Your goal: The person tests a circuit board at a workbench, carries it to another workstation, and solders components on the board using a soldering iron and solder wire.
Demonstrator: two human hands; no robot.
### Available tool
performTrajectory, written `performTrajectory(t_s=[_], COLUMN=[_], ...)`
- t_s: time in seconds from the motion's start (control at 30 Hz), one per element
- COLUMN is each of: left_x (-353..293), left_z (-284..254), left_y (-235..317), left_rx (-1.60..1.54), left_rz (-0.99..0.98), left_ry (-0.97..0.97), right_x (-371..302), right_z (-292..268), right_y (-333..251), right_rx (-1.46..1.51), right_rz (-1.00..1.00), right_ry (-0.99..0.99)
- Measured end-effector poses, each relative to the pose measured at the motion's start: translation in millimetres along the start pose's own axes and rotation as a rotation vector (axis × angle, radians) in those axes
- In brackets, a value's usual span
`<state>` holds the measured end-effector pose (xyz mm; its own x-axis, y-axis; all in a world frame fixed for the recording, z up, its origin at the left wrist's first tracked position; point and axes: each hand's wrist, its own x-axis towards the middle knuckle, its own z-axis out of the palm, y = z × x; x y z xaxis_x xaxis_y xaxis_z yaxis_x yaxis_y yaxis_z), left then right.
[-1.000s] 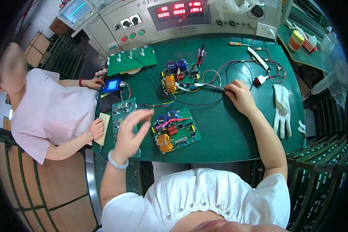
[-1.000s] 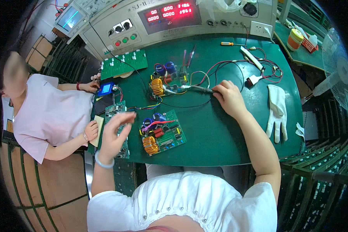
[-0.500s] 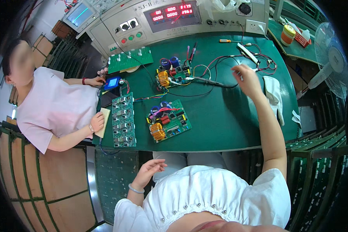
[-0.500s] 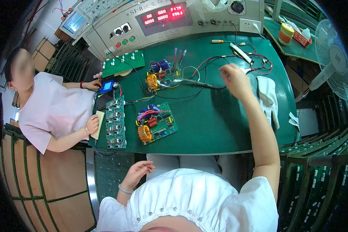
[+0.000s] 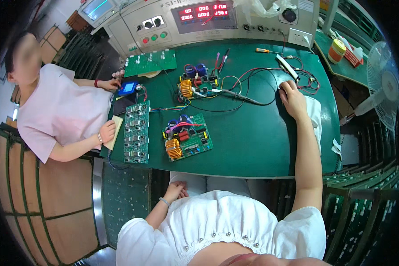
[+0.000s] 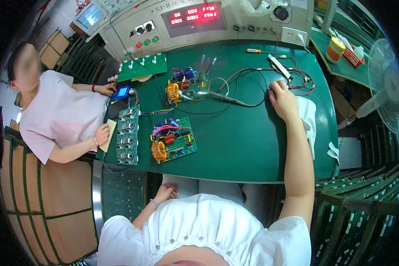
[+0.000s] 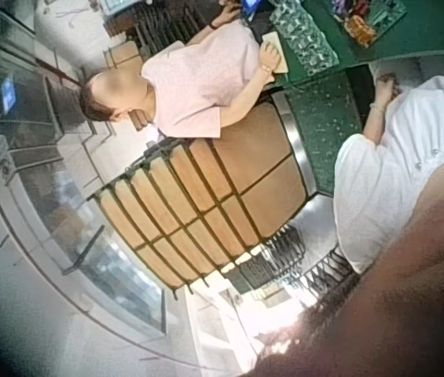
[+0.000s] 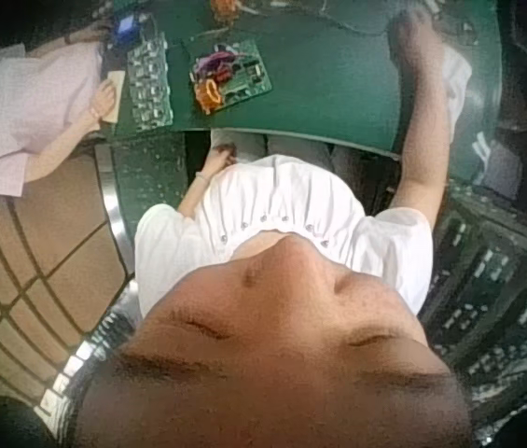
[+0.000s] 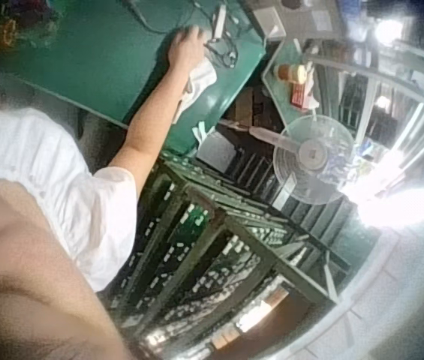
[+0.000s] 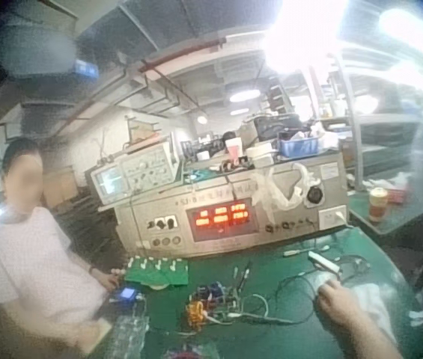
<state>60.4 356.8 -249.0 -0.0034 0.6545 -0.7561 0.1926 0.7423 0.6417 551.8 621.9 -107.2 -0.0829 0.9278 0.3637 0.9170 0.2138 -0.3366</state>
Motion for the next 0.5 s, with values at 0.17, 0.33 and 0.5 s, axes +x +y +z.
performTrajectory(t_s=[0.17, 0.33, 0.5], left_x=[-6, -3, -2], left_z=[0, -4, -7], left_y=[9, 12, 10], left_rx=[-0.014, -0.007, 0.027], left_rz=[-0.039, -0.066, -0.072], left_ry=[-0.033, -0.037, -0.035], right_x=[0, 4, 3], right_z=[-1, -5, -1], right_y=[1, -2, 2], right_rx=[0.066, 0.096, 0.087], right_rz=[-0.065, -0.052, -0.050], right_ry=[0.133, 0.130, 0.123])
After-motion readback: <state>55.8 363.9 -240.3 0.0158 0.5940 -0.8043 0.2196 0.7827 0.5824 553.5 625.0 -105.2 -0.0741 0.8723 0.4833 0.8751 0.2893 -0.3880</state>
